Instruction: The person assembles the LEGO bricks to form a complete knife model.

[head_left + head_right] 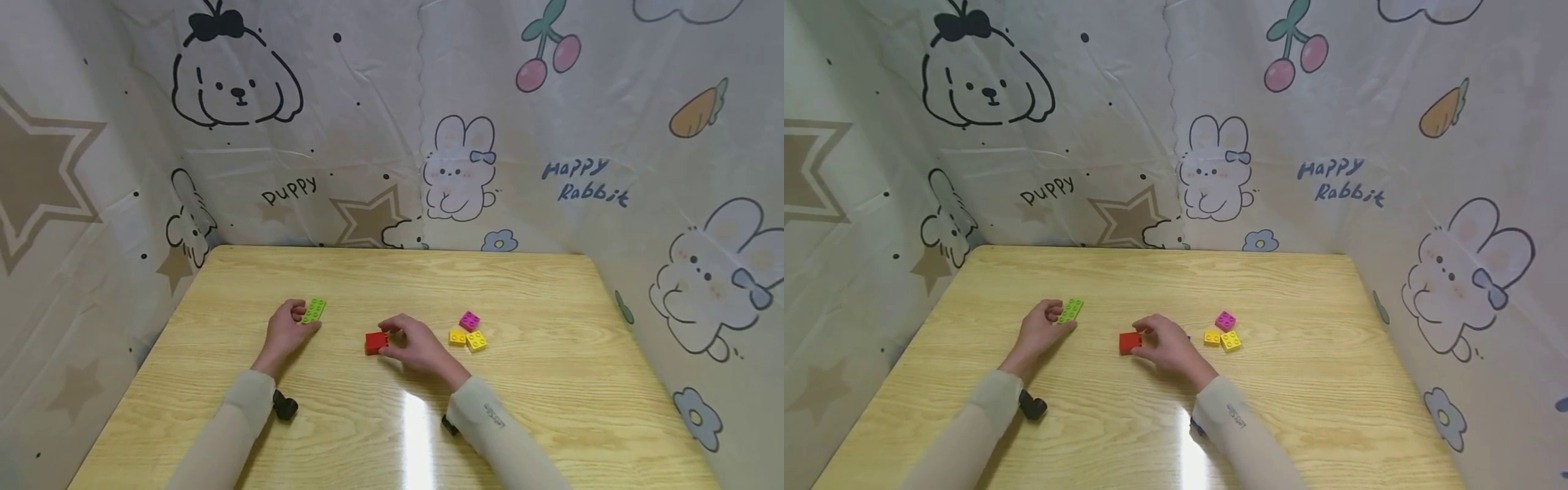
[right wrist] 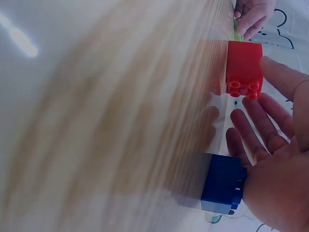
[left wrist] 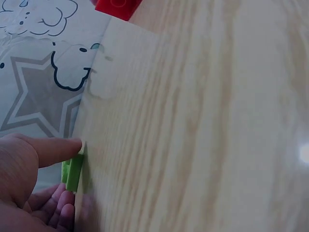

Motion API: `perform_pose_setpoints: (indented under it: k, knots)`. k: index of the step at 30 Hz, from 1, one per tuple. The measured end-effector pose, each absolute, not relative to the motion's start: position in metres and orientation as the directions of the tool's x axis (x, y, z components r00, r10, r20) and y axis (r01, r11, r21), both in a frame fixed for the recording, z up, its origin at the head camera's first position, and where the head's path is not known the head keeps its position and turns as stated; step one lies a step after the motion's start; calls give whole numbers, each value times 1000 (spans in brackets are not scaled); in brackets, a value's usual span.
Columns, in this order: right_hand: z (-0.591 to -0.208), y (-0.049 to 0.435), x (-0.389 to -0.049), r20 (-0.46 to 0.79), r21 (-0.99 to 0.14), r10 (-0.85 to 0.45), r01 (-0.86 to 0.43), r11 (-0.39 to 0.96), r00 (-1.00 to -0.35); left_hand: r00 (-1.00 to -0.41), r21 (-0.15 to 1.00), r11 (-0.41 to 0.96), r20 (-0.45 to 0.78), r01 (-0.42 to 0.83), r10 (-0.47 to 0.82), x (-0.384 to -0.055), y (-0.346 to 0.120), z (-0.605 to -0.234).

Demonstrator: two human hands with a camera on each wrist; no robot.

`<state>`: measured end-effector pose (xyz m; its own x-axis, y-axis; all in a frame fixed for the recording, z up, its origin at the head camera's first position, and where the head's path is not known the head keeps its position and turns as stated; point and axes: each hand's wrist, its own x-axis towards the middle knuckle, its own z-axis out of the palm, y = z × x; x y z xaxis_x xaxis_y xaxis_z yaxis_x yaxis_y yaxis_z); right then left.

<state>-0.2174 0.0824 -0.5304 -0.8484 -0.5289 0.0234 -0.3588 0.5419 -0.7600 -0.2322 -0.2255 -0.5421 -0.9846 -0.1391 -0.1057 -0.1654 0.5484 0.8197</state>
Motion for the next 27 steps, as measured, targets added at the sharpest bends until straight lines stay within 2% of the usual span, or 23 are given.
perform_pose_setpoints:
  k: [9,27]
  knots:
    - [-531,79,-219,12,-717,-540,-384,582,-841,-985,814,560,-78,-153,-157,-230,-224,-542]
    - [-531,80,-220,-6,-726,-533,-363,584,-846,-984,813,561,-78,-155,-158,-230,-224,-543]
